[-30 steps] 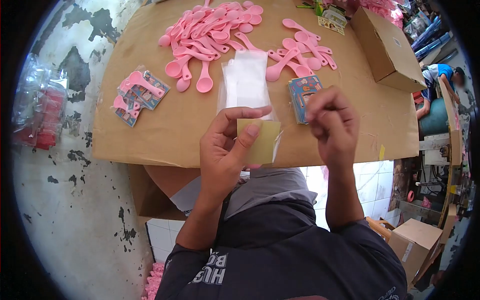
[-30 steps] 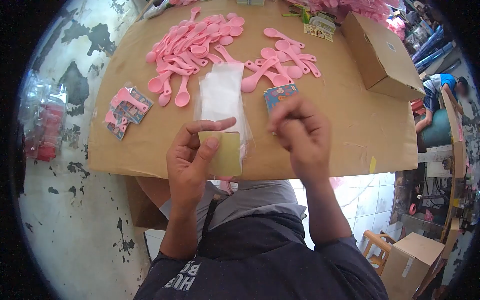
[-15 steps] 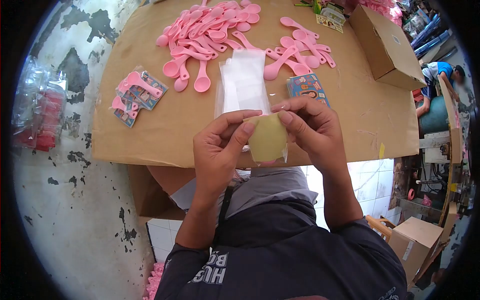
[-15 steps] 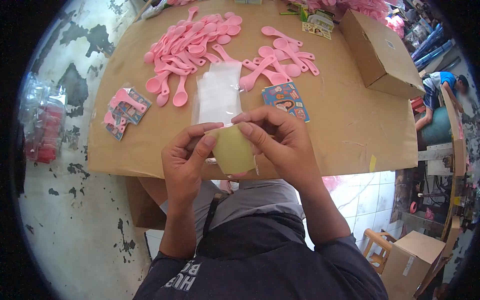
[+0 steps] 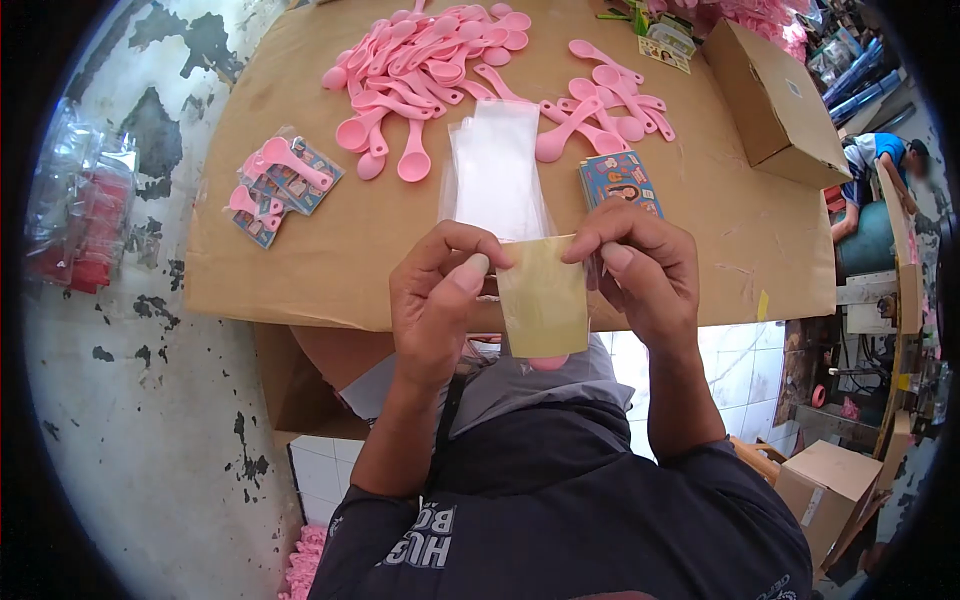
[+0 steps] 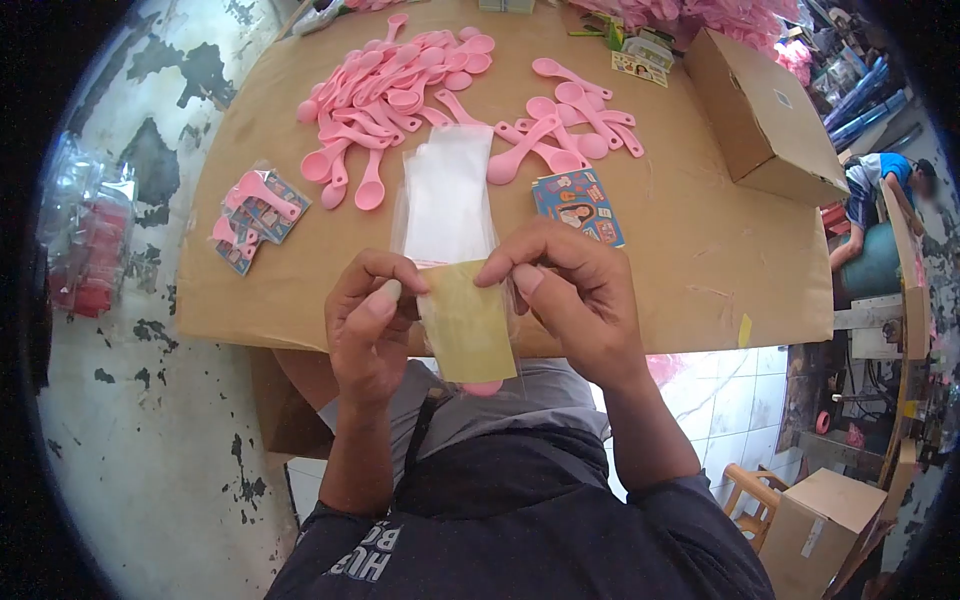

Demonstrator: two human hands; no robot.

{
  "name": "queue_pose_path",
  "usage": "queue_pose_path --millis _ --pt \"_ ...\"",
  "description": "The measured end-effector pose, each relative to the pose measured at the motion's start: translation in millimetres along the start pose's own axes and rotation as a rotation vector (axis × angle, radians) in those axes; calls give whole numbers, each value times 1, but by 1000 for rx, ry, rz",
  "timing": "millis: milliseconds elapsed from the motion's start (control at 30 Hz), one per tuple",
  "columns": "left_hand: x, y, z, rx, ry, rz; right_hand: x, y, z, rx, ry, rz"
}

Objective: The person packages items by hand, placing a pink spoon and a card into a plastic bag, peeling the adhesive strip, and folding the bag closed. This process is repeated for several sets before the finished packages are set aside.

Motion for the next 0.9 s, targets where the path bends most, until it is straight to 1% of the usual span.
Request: queue_pose_path --millis 67,100,133,167,200,233,267,300,367,400,467,500,533,567,633,667,700,733,767,800,833,867,900 --pt "0 9 6 -23 14 24 -1 -3 0 26 32 9" --pt "1 8 5 -25 13 20 -1 -4 -4 135 44 -7" --pt "3 4 4 -122 -7 3 -2 -5 -7 245 55 -23" --pt "4 -2 0 -218 -27 -14 -2 -8 -9 242 53 -21" --pt "4 -8 -4 -220 -28 -17 -3 -9 -10 145 55 -73" --pt "4 -15 -4 -152 39 10 -3 -8 -11 47 56 -125" --pt "4 -19 -2 -84 107 35 -4 -9 -11 45 55 -123" --pt "4 -18 -2 -86 106 31 -4 -10 -8 12 67 -131" --pt "5 -15 6 -168 264 85 -6 -10 -9 -23 78 -133" --pt "5 -12 6 -169 263 80 -6 -9 -10 -3 100 -113" --pt "3 0 2 -222 171 44 -5 -8 -12 17 120 -87" --pt "1 5 -1 -221 169 40 -4 -7 -18 140 48 -84" --pt "-2 14 -15 -308 25 -12 -3 -5 -23 264 -23 -82" --pt "-5 22 -30 -394 -119 -61 -3 -3 -22 266 -22 -81" --pt "-12 42 -62 -695 -322 -188 -1 3 -19 540 -27 -85" --pt "-19 45 -78 -754 -444 -182 -2 7 -19 543 -27 -87" --pt "-28 49 -92 -811 -567 -173 -3 14 -13 576 38 -136" --pt "-38 61 -99 -808 -565 -169 -3 21 -6 609 102 -186" --pt "-48 72 -107 -1000 -574 -198 -4 27 -3 611 103 -193" --pt "-54 79 -112 -1190 -582 -225 -7 35 5 733 146 -231" --pt "-54 84 -114 -1185 -585 -215 -8 41 12 855 188 -272" --pt "-52 93 -114 -1259 -546 -280 -10 44 17 859 188 -283" --pt "-49 100 -111 -1334 -504 -347 -12 47 22 941 209 -310"
Point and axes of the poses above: each hand's wrist, its own x-axis away from the middle knuckle, its own y-axis out of the back of the hand, z = x × y, the point moved 7 cm from there along -x, towards the middle knuckle, and after that the axes turned 6 degrees about -z, right-handed, at the moved point
